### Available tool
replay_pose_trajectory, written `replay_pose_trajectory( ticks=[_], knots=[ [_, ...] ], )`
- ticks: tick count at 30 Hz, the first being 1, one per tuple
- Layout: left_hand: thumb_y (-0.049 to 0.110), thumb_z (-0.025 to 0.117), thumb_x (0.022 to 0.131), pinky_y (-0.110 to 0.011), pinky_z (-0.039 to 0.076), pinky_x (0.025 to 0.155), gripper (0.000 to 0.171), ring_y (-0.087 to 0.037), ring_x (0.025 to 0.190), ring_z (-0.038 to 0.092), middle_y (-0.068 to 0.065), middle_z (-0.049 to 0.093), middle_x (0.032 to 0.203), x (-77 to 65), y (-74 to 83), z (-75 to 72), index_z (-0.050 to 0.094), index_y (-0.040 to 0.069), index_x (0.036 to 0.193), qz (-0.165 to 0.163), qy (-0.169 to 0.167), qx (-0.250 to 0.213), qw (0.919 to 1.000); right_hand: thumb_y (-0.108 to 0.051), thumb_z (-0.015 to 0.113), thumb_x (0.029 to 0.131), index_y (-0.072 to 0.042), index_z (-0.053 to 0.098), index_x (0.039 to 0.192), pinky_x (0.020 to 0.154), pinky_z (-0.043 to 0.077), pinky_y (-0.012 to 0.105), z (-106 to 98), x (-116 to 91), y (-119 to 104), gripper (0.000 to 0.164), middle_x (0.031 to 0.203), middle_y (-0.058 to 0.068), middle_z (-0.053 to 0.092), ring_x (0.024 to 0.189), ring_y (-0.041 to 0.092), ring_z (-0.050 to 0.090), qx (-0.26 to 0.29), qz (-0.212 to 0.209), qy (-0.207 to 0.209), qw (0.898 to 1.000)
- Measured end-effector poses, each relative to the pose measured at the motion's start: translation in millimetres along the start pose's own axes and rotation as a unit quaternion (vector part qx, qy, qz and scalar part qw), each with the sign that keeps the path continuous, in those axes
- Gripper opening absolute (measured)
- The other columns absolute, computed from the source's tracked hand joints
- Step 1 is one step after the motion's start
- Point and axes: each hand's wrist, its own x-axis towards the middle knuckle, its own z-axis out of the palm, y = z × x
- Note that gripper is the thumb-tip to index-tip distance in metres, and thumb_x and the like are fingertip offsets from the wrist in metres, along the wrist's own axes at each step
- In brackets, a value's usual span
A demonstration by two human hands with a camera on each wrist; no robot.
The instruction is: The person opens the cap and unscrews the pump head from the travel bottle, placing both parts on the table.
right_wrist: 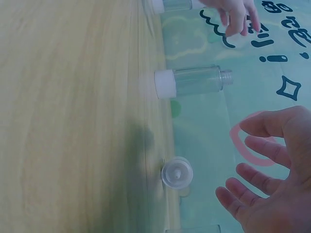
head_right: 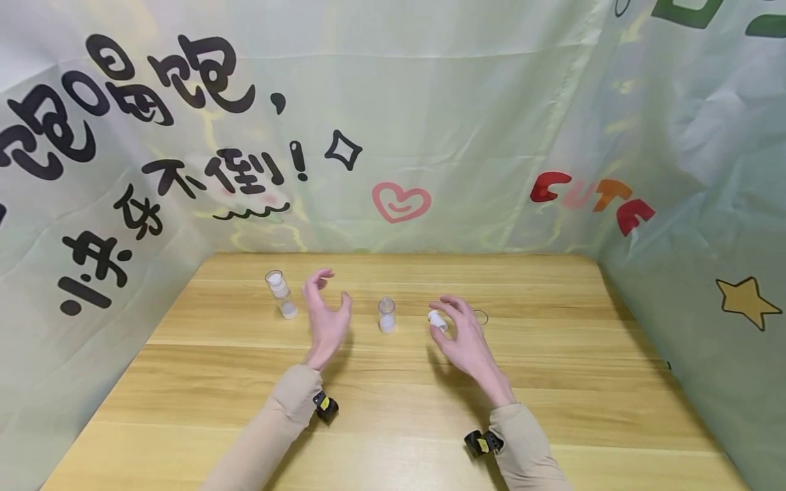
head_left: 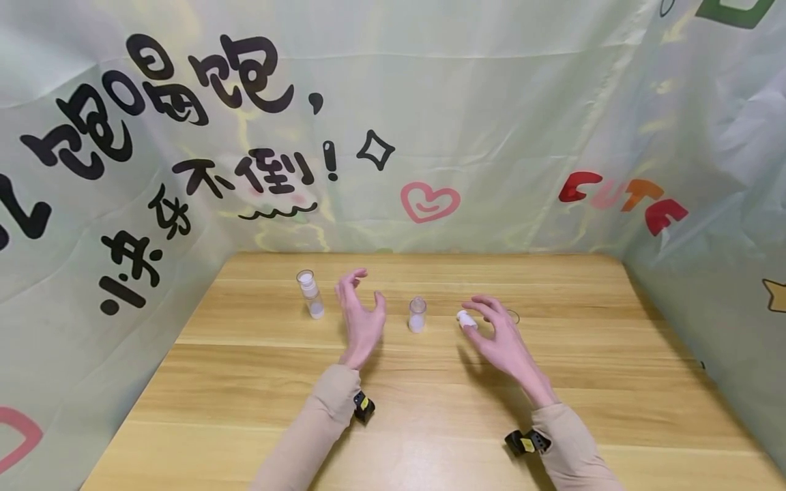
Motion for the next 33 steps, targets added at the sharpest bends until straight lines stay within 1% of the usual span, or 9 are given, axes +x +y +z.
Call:
replay_pose_trajectory(
  ticks=[4, 7, 10, 14, 16, 19, 24, 28, 33],
  knots=[
    [-0.005, 0.069, 0.078, -0.041, 0.040, 0.100, 0.047, -0.028, 0.111, 0.048, -0.020, 0.053, 0.120, 9.6, -5.0, -9.6, 0.049, -0.003, 0.121, 0.062, 0.101, 0.012, 0.9929, -0.006, 0.068, 0.090, 0.000, 0.061, 0.131, 0.102, 0.046, 0.059, -1, 0, 0, 0.042, 0.142, 0.027, 0.050, 0.130, 0.044, 0.049, 0.006, 0.000, -0.001, 1.000],
    [0.002, 0.076, 0.076, -0.038, 0.038, 0.098, 0.051, -0.028, 0.109, 0.047, -0.021, 0.052, 0.120, 18.4, -8.8, -18.9, 0.048, -0.004, 0.119, 0.083, 0.167, 0.021, 0.9823, -0.005, 0.068, 0.090, 0.000, 0.061, 0.131, 0.102, 0.046, 0.060, -1, -1, -1, 0.042, 0.142, 0.028, 0.050, 0.130, 0.044, 0.049, 0.011, 0.001, -0.003, 1.000],
    [0.009, 0.084, 0.073, -0.039, 0.037, 0.104, 0.062, -0.029, 0.115, 0.046, -0.019, 0.049, 0.124, 27.7, -13.8, -29.9, 0.047, -0.002, 0.122, 0.068, 0.211, 0.028, 0.9748, -0.005, 0.068, 0.090, -0.001, 0.062, 0.131, 0.102, 0.046, 0.059, -2, -1, -1, 0.042, 0.143, 0.027, 0.050, 0.130, 0.043, 0.049, 0.011, 0.003, -0.003, 1.000],
    [0.020, 0.091, 0.070, -0.043, 0.031, 0.113, 0.081, -0.029, 0.129, 0.039, -0.013, 0.042, 0.137, 36.1, -25.1, -45.5, 0.041, 0.005, 0.132, -0.014, 0.230, 0.023, 0.9728, -0.005, 0.068, 0.090, -0.002, 0.062, 0.131, 0.102, 0.046, 0.059, -2, -1, 0, 0.041, 0.143, 0.024, 0.051, 0.130, 0.042, 0.049, 0.009, 0.004, -0.001, 1.000],
    [0.024, 0.092, 0.069, -0.044, 0.028, 0.115, 0.091, -0.027, 0.135, 0.033, -0.011, 0.037, 0.144, 38.4, -31.8, -52.6, 0.037, 0.010, 0.139, -0.070, 0.225, 0.010, 0.9718, -0.005, 0.067, 0.090, -0.002, 0.062, 0.131, 0.101, 0.046, 0.059, -2, -2, 0, 0.041, 0.143, 0.024, 0.051, 0.129, 0.042, 0.049, 0.009, 0.003, 0.000, 1.000],
    [0.027, 0.093, 0.068, -0.045, 0.025, 0.121, 0.104, -0.026, 0.143, 0.026, -0.009, 0.031, 0.150, 39.2, -42.4, -61.4, 0.028, 0.018, 0.147, -0.153, 0.195, -0.014, 0.9687, -0.006, 0.067, 0.090, -0.001, 0.062, 0.131, 0.101, 0.046, 0.059, -3, -2, 1, 0.041, 0.142, 0.024, 0.051, 0.129, 0.042, 0.050, 0.008, 0.000, 0.002, 1.000],
    [0.022, 0.090, 0.072, -0.049, 0.026, 0.124, 0.118, -0.031, 0.146, 0.031, -0.015, 0.034, 0.152, 37.3, -57.9, -73.1, 0.009, 0.022, 0.157, -0.251, 0.085, -0.061, 0.9624, -0.007, 0.068, 0.090, -0.001, 0.061, 0.131, 0.101, 0.046, 0.057, -3, -1, 1, 0.042, 0.143, 0.024, 0.051, 0.129, 0.042, 0.050, 0.006, -0.002, 0.001, 1.000],
    [0.019, 0.086, 0.076, -0.047, 0.032, 0.121, 0.115, -0.034, 0.142, 0.041, -0.021, 0.040, 0.151, 36.6, -66.0, -79.2, 0.006, 0.021, 0.158, -0.300, 0.000, -0.077, 0.9508, -0.007, 0.068, 0.090, 0.000, 0.061, 0.131, 0.102, 0.046, 0.057, -4, -1, 1, 0.042, 0.143, 0.026, 0.050, 0.129, 0.042, 0.050, 0.010, 0.000, -0.001, 1.000],
    [0.012, 0.083, 0.079, -0.044, 0.036, 0.117, 0.103, -0.034, 0.136, 0.049, -0.021, 0.052, 0.145, 36.8, -73.7, -80.2, 0.013, 0.015, 0.156, -0.307, -0.039, -0.099, 0.9457, -0.006, 0.067, 0.090, 0.000, 0.061, 0.131, 0.101, 0.046, 0.060, -2, -2, 2, 0.042, 0.142, 0.026, 0.050, 0.128, 0.043, 0.050, 0.012, -0.003, 0.001, 1.000]
  ],
)
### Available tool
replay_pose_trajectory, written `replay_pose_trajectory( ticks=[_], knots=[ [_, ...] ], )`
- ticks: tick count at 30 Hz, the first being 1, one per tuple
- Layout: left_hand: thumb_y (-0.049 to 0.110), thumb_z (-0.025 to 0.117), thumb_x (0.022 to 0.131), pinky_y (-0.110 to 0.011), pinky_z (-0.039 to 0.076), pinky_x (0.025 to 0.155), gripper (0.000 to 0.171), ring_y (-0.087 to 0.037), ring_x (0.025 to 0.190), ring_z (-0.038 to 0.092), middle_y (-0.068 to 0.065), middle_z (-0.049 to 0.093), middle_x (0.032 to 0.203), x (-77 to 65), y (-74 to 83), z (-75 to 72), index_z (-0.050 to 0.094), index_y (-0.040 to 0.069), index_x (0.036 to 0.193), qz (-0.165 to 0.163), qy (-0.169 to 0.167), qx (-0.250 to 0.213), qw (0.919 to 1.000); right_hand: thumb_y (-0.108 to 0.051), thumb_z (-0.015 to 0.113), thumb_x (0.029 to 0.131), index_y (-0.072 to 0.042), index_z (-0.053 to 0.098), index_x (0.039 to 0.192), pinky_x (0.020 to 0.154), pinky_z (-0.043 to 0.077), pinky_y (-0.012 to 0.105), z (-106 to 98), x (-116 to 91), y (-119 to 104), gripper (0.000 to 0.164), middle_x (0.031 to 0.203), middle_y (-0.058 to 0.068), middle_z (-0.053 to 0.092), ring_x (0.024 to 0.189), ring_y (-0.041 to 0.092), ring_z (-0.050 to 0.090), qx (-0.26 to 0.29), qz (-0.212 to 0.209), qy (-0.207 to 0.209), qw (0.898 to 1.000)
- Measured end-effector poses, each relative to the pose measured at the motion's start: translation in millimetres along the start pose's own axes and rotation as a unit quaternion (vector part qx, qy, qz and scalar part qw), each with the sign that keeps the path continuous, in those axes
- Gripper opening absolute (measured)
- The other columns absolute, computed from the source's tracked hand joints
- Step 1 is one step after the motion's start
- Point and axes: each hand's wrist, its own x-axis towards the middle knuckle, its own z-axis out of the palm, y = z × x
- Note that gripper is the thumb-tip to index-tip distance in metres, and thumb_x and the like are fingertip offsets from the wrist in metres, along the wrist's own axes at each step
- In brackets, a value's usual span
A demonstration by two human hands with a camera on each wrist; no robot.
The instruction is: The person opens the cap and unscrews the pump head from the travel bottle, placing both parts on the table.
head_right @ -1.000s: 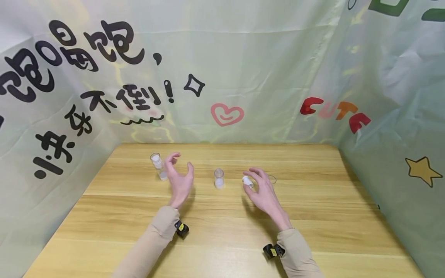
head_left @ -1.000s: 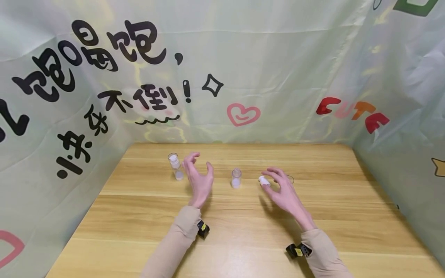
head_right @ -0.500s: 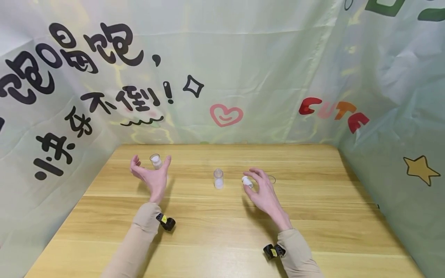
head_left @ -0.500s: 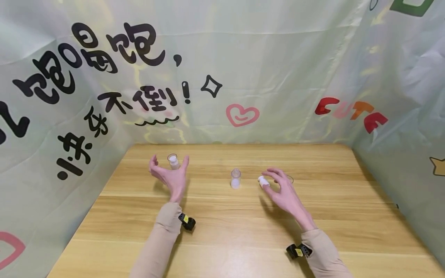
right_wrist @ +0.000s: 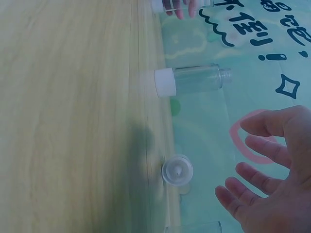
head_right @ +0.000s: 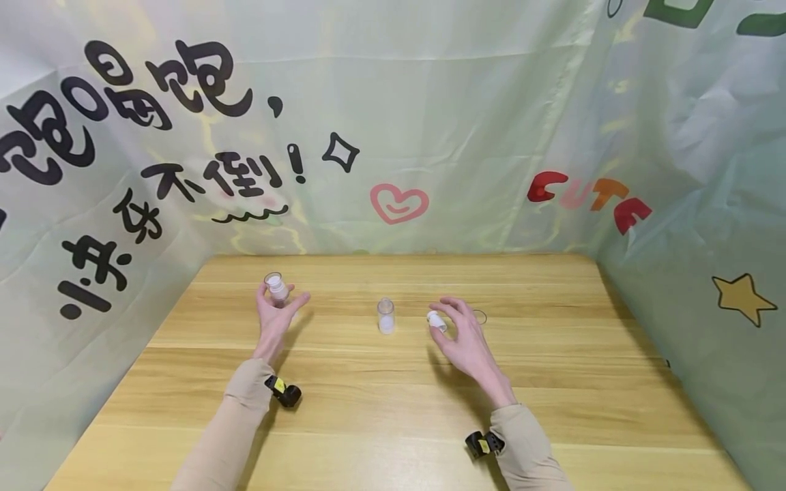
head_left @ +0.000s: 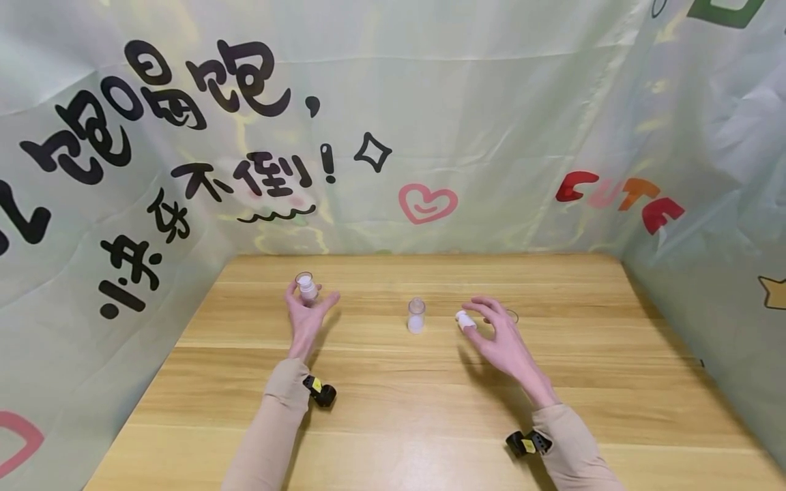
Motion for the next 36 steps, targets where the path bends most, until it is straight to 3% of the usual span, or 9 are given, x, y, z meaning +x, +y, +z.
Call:
replay_pose_trajectory(
  ticks=[8, 11, 15, 19, 24, 29, 36],
  knots=[
    [0.010, 0.079, 0.082, -0.044, 0.038, 0.117, 0.093, -0.032, 0.127, 0.054, -0.021, 0.058, 0.134, -2.2, -2.6, -1.0, 0.020, 0.010, 0.154, -0.015, -0.025, 0.016, 0.9994, -0.004, 0.067, 0.090, 0.002, 0.061, 0.131, 0.101, 0.045, 0.061, 0, -1, 0, 0.042, 0.141, 0.025, 0.051, 0.128, 0.043, 0.049, 0.007, 0.005, -0.004, 1.000],
    [0.009, 0.079, 0.082, -0.044, 0.041, 0.114, 0.085, -0.027, 0.118, 0.057, -0.020, 0.062, 0.125, -4.4, -5.0, 0.1, 0.028, 0.007, 0.150, -0.010, -0.033, 0.028, 0.9990, -0.003, 0.067, 0.090, 0.001, 0.061, 0.130, 0.099, 0.046, 0.061, 0, -1, -1, 0.042, 0.140, 0.025, 0.052, 0.127, 0.042, 0.051, 0.001, 0.000, 0.001, 1.000],
    [0.007, 0.079, 0.081, -0.043, 0.046, 0.105, 0.068, -0.020, 0.099, 0.061, -0.011, 0.066, 0.107, -8.8, -7.8, 3.0, 0.042, 0.001, 0.137, 0.007, -0.047, 0.051, 0.9976, -0.003, 0.067, 0.090, 0.000, 0.063, 0.129, 0.098, 0.047, 0.060, 2, -2, -1, 0.040, 0.140, 0.025, 0.053, 0.126, 0.041, 0.052, -0.005, -0.006, 0.007, 1.000],
    [0.008, 0.081, 0.079, -0.038, 0.050, 0.096, 0.065, -0.012, 0.085, 0.062, 0.001, 0.067, 0.093, -15.2, -9.1, 7.3, 0.047, 0.002, 0.134, 0.010, -0.066, 0.076, 0.9948, -0.004, 0.068, 0.090, -0.001, 0.063, 0.129, 0.098, 0.047, 0.060, 2, -2, -2, 0.040, 0.140, 0.025, 0.053, 0.126, 0.041, 0.052, -0.005, -0.008, 0.006, 1.000],
    [0.010, 0.083, 0.078, -0.031, 0.052, 0.081, 0.064, -0.011, 0.074, 0.060, 0.004, 0.064, 0.082, -25.4, -10.0, 16.4, 0.051, 0.002, 0.133, 0.024, -0.116, 0.082, 0.9895, -0.003, 0.069, 0.089, 0.000, 0.063, 0.129, 0.098, 0.048, 0.060, 2, -2, -4, 0.041, 0.139, 0.026, 0.054, 0.126, 0.042, 0.052, -0.002, -0.010, 0.004, 1.000],
    [0.015, 0.084, 0.078, -0.028, 0.051, 0.067, 0.053, -0.011, 0.067, 0.058, 0.005, 0.061, 0.074, -38.7, -11.0, 26.9, 0.057, 0.000, 0.120, 0.020, -0.174, 0.085, 0.9809, 0.000, 0.069, 0.086, 0.001, 0.063, 0.129, 0.096, 0.049, 0.059, 5, 0, -5, 0.043, 0.137, 0.024, 0.056, 0.124, 0.040, 0.054, 0.008, -0.023, 0.006, 1.000],
    [0.015, 0.085, 0.078, -0.025, 0.046, 0.060, 0.039, -0.010, 0.061, 0.054, 0.007, 0.060, 0.068, -58.0, -13.0, 43.1, 0.060, -0.002, 0.103, 0.015, -0.235, 0.090, 0.9676, 0.001, 0.073, 0.082, 0.000, 0.061, 0.131, 0.094, 0.053, 0.055, 10, 0, -8, 0.050, 0.135, 0.019, 0.057, 0.118, 0.039, 0.058, 0.025, -0.046, 0.008, 0.999]
  ],
)
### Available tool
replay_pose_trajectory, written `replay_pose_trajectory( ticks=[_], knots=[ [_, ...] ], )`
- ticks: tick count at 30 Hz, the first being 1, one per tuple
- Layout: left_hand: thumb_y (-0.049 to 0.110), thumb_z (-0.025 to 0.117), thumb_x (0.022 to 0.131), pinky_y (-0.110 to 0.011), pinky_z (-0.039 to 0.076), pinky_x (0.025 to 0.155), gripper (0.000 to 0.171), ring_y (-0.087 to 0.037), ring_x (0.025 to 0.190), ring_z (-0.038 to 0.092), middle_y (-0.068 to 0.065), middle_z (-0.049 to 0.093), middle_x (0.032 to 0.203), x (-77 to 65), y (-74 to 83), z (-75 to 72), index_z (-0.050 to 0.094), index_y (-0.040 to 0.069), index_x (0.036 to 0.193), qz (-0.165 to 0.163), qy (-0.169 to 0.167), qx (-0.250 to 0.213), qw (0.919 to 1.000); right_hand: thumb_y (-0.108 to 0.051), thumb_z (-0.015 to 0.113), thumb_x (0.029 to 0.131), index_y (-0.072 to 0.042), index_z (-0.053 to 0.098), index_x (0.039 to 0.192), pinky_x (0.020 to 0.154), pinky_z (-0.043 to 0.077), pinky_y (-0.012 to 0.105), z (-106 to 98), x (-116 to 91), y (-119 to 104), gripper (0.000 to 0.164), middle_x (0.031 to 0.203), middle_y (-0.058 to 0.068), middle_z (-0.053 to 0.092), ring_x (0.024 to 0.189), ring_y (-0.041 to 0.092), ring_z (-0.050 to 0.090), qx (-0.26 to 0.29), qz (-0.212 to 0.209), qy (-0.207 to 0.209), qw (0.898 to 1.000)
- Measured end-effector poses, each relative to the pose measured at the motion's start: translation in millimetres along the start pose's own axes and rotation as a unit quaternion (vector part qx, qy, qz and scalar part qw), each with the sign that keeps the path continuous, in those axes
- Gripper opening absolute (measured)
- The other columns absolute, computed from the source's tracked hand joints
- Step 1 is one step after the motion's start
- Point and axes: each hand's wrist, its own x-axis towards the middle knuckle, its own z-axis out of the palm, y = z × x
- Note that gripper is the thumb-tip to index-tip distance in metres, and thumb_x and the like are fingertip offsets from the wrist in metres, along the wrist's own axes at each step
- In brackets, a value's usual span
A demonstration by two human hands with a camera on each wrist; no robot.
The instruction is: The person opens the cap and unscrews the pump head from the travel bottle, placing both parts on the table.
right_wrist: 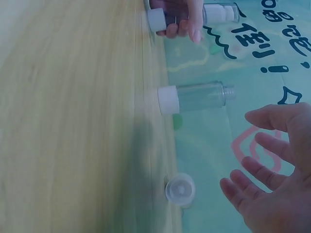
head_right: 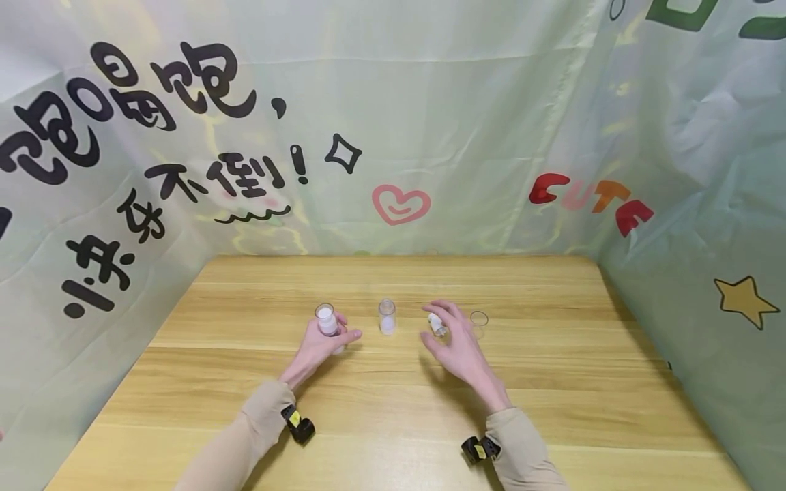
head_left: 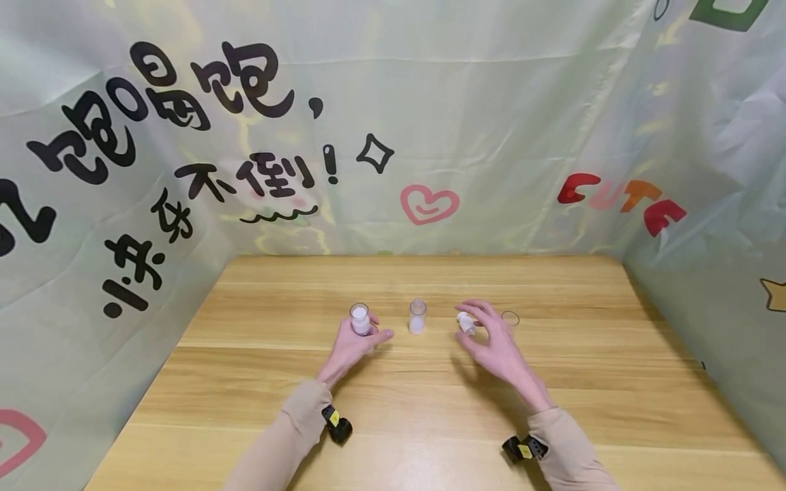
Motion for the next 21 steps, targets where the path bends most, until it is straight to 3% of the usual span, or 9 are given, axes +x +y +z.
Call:
replay_pose_trajectory(
  ticks=[7, 12, 16, 21],
  knots=[
    [0.014, 0.084, 0.078, -0.025, 0.047, 0.060, 0.028, -0.010, 0.060, 0.054, 0.006, 0.059, 0.067, -6.8, 3.6, 20.2, 0.062, 0.002, 0.088, 0.002, -0.036, 0.005, 0.9994, -0.002, 0.075, 0.083, -0.002, 0.059, 0.134, 0.096, 0.053, 0.055, 5, 1, -6, 0.053, 0.138, 0.019, 0.056, 0.117, 0.041, 0.059, 0.018, -0.010, -0.013, 1.000],
    [0.015, 0.083, 0.079, -0.024, 0.047, 0.059, 0.022, -0.010, 0.057, 0.052, 0.006, 0.059, 0.066, -9.0, 4.1, 32.6, 0.061, 0.008, 0.081, 0.005, -0.071, 0.000, 0.9974, -0.005, 0.076, 0.084, -0.004, 0.059, 0.135, 0.097, 0.053, 0.054, 8, 1, -14, 0.053, 0.139, 0.016, 0.056, 0.115, 0.032, 0.061, 0.032, -0.019, -0.018, 0.999],
    [0.016, 0.080, 0.082, -0.022, 0.046, 0.058, 0.020, -0.007, 0.056, 0.051, 0.008, 0.058, 0.066, -11.0, 5.1, 42.5, 0.060, 0.013, 0.078, 0.020, -0.101, -0.005, 0.9947, -0.007, 0.077, 0.084, -0.006, 0.061, 0.133, 0.095, 0.054, 0.048, 14, 1, -21, 0.052, 0.137, 0.014, 0.059, 0.115, 0.024, 0.060, 0.039, -0.048, -0.017, 0.998],
    [0.006, 0.072, 0.082, -0.021, 0.048, 0.065, 0.017, -0.004, 0.060, 0.052, 0.011, 0.056, 0.068, -14.0, 5.4, 57.0, 0.057, 0.013, 0.076, 0.050, -0.128, -0.023, 0.9903, -0.006, 0.078, 0.083, -0.004, 0.061, 0.132, 0.095, 0.054, 0.041, 21, 3, -28, 0.052, 0.135, 0.018, 0.060, 0.118, 0.026, 0.060, 0.059, -0.093, -0.024, 0.994]
  ],
)
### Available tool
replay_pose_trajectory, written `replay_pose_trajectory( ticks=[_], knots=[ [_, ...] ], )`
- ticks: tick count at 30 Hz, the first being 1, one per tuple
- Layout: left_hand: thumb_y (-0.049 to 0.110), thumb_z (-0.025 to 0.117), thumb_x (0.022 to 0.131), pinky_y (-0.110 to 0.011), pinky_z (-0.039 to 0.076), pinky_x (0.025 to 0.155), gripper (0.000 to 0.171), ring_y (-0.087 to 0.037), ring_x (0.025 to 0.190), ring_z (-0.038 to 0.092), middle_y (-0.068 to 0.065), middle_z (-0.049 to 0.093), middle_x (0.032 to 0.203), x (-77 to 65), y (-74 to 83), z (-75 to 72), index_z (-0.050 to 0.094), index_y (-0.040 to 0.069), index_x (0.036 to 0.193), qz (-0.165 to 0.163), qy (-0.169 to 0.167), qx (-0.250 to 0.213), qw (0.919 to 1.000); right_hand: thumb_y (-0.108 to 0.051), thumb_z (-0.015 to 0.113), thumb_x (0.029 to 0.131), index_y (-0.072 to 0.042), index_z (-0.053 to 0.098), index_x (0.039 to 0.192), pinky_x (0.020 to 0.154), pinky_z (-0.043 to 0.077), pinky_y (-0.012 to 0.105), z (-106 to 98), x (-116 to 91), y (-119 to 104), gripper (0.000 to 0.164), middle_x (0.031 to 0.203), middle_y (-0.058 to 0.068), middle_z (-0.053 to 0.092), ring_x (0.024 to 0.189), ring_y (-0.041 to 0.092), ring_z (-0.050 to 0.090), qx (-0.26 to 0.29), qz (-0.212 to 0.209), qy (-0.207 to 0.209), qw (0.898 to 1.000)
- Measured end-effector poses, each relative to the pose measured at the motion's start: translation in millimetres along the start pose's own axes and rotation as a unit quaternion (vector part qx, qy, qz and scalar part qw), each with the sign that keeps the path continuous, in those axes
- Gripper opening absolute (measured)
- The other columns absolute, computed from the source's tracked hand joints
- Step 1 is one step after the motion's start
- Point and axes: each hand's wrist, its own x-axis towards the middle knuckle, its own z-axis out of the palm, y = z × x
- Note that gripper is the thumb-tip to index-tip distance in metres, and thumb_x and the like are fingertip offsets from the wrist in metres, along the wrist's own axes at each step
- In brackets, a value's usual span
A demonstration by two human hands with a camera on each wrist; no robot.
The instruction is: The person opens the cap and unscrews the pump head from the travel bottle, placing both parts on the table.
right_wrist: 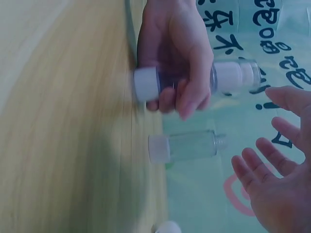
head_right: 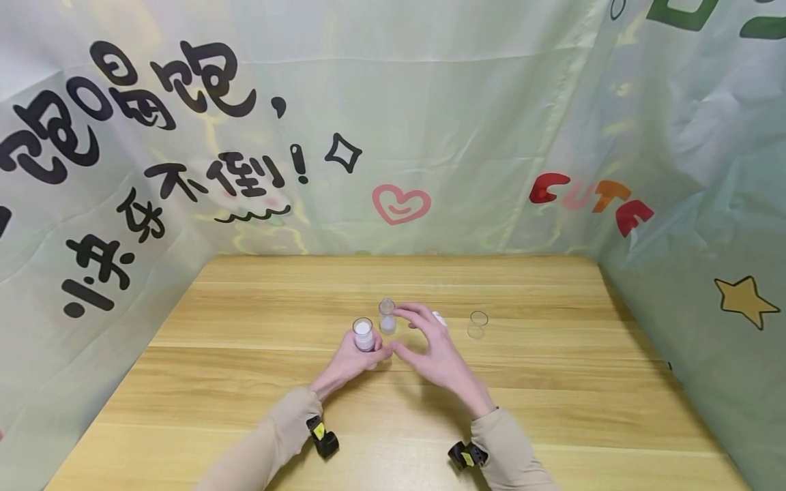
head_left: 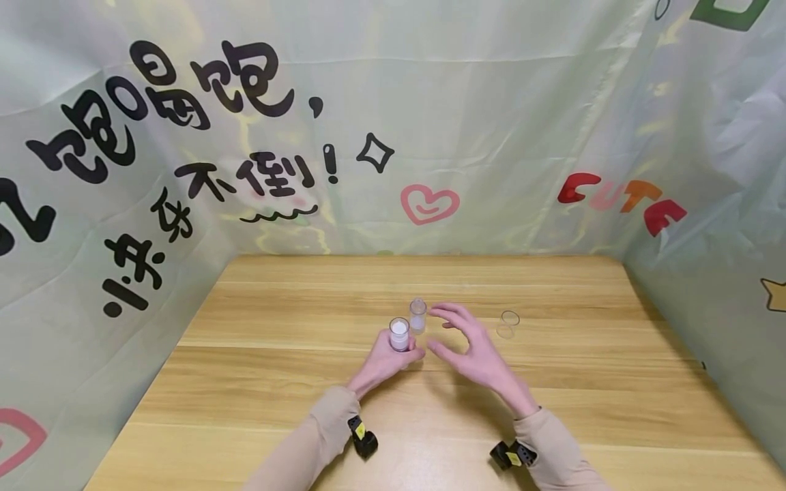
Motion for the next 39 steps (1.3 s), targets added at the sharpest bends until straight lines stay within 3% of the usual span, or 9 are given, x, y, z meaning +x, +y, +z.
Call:
replay_pose_trajectory(
  ticks=[7, 15, 18, 23, 27, 33, 39],
  knots=[
    [-0.005, 0.068, 0.077, -0.021, 0.049, 0.071, 0.011, -0.004, 0.067, 0.055, 0.006, 0.060, 0.074, 1.5, 2.4, 22.5, 0.062, -0.006, 0.086, 0.014, -0.024, 0.002, 0.9996, -0.002, 0.080, 0.079, 0.001, 0.061, 0.129, 0.096, 0.055, 0.037, 6, 3, -4, 0.054, 0.133, 0.020, 0.060, 0.121, 0.019, 0.058, 0.045, -0.027, -0.012, 0.999],
    [0.000, 0.067, 0.081, -0.018, 0.046, 0.072, 0.008, -0.001, 0.069, 0.052, -0.002, 0.058, 0.076, 2.6, 6.6, 38.7, 0.062, -0.003, 0.087, 0.022, -0.057, 0.040, 0.9974, -0.002, 0.082, 0.078, -0.007, 0.061, 0.120, 0.098, 0.056, 0.035, 8, 0, -7, 0.048, 0.121, 0.010, 0.063, 0.112, 0.017, 0.061, 0.065, -0.036, -0.035, 0.997],
    [0.001, 0.067, 0.081, -0.018, 0.046, 0.073, 0.010, 0.000, 0.069, 0.052, -0.010, 0.061, 0.078, 2.1, 7.2, 41.6, 0.063, -0.002, 0.090, 0.024, -0.062, 0.041, 0.9969, -0.001, 0.082, 0.076, -0.006, 0.061, 0.117, 0.098, 0.056, 0.035, 8, -2, -7, 0.046, 0.118, 0.009, 0.064, 0.112, 0.013, 0.059, 0.058, -0.031, -0.036, 0.997],
    [0.001, 0.067, 0.082, -0.017, 0.046, 0.072, 0.008, 0.001, 0.067, 0.051, -0.022, 0.061, 0.079, 2.3, 4.6, 44.2, 0.061, -0.005, 0.085, 0.054, -0.069, 0.034, 0.9956, 0.003, 0.081, 0.076, -0.003, 0.060, 0.114, 0.098, 0.056, 0.031, 8, -2, -6, 0.044, 0.114, 0.011, 0.063, 0.110, 0.010, 0.059, 0.055, -0.032, -0.039, 0.997],
    [0.000, 0.067, 0.082, -0.017, 0.045, 0.070, 0.009, 0.001, 0.065, 0.050, -0.017, 0.060, 0.073, 2.9, 3.1, 44.5, 0.060, -0.006, 0.081, 0.070, -0.069, 0.032, 0.9946, 0.003, 0.080, 0.077, -0.004, 0.061, 0.112, 0.098, 0.055, 0.027, 8, -3, -5, 0.041, 0.111, 0.011, 0.064, 0.107, 0.009, 0.060, 0.054, -0.034, -0.039, 0.997],
    [0.001, 0.066, 0.083, -0.017, 0.045, 0.070, 0.008, 0.001, 0.066, 0.050, -0.005, 0.059, 0.073, 3.2, 2.5, 44.3, 0.061, -0.005, 0.083, 0.061, -0.067, 0.038, 0.9951, 0.003, 0.079, 0.079, -0.007, 0.063, 0.109, 0.098, 0.055, 0.028, 8, -3, -4, 0.035, 0.109, 0.011, 0.065, 0.106, 0.010, 0.061, 0.055, -0.038, -0.041, 0.997],
    [0.005, 0.068, 0.083, -0.018, 0.046, 0.073, 0.010, 0.001, 0.069, 0.051, -0.004, 0.060, 0.076, 2.6, 2.5, 44.1, 0.061, -0.003, 0.086, 0.056, -0.065, 0.051, 0.9950, 0.003, 0.078, 0.080, -0.008, 0.064, 0.108, 0.098, 0.056, 0.028, 7, -3, -6, 0.033, 0.109, 0.010, 0.066, 0.106, 0.010, 0.061, 0.054, -0.035, -0.042, 0.997]
  ],
)
